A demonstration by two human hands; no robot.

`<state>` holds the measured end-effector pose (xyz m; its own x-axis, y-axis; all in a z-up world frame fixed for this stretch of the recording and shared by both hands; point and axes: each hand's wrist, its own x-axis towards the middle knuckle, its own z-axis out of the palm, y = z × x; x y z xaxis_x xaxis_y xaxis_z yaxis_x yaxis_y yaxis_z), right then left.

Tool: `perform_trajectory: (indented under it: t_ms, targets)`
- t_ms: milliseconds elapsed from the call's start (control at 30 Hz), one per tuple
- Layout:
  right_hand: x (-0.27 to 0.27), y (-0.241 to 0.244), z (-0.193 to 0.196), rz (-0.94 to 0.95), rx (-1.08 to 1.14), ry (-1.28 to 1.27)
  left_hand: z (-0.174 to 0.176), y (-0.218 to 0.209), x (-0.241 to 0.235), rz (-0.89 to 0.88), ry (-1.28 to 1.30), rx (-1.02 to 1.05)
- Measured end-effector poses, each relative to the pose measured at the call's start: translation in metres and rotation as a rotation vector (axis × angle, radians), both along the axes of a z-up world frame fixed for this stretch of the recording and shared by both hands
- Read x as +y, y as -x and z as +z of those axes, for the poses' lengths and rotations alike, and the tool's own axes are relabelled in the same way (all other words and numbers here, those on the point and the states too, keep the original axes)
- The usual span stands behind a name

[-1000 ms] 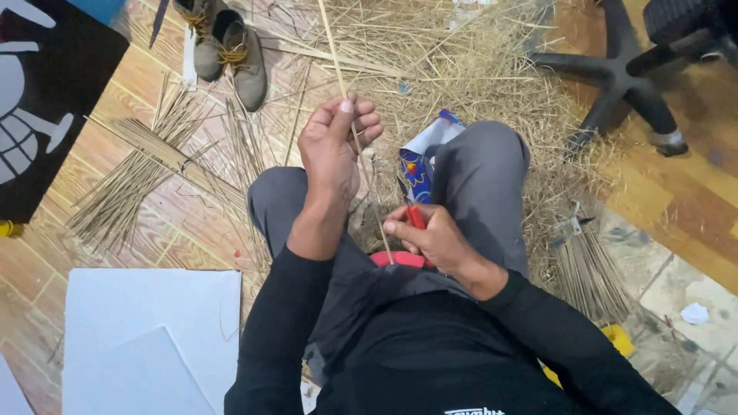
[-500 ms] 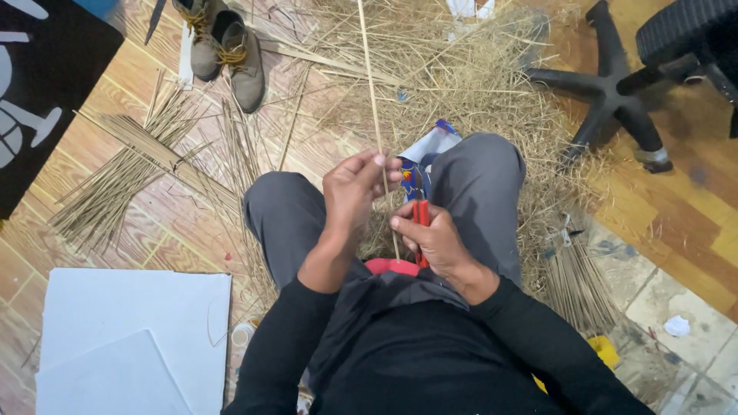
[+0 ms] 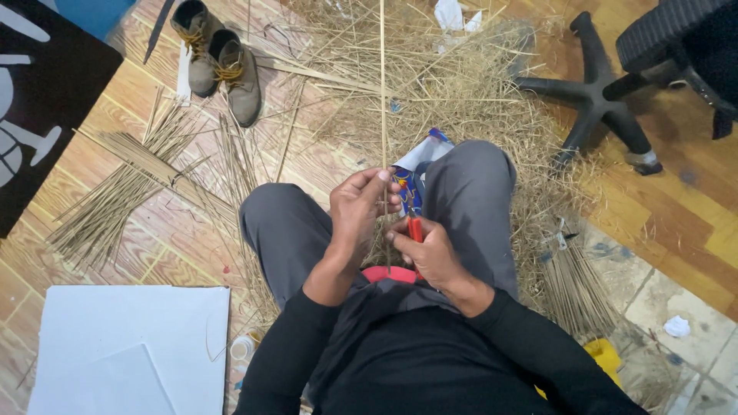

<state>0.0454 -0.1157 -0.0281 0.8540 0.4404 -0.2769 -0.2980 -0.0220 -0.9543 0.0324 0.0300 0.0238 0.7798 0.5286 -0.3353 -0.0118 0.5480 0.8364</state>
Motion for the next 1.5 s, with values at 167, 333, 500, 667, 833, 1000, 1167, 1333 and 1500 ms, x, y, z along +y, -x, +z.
perform_trajectory:
  t_ms: [167,333,500,667,833,1000,1167,1333,1500]
  targets:
    - [-0.031,-0.008,0.023,0.141,-0.19,0.123,-0.007,0.003,-0.012,-0.011,-0.026,0.014]
    - [-0.07,-0.025,0.077,0.143,-0.861,0.438,-0.021,0.014,-0.032,-0.155,-0.108,0.079]
    - [-0.092,-0.051,0.071,0.118,-1.179,0.621,-0.029,0.018,-0.054,-0.254,-0.076,0.12]
    - [-0.098,-0.059,0.06,0.151,-1.414,0.742,-0.057,0.015,-0.065,-0.306,-0.07,0.118]
    - [-0.103,-0.062,0.051,0.194,-1.441,0.828,-0.053,0.009,-0.068,-0.35,-0.102,0.118]
    - [-0.104,-0.062,0.044,0.198,-1.423,0.861,-0.044,-0.005,-0.072,-0.341,-0.109,0.128]
    - [-0.104,-0.065,0.043,0.195,-1.424,0.886,-0.057,-0.015,-0.074,-0.354,-0.112,0.123]
    - [-0.106,-0.067,0.035,0.17,-1.451,0.917,-0.055,-0.018,-0.075,-0.344,-0.125,0.151]
    - [-0.106,-0.069,0.027,0.127,-1.486,0.918,-0.077,-0.021,-0.071,-0.326,-0.162,0.107]
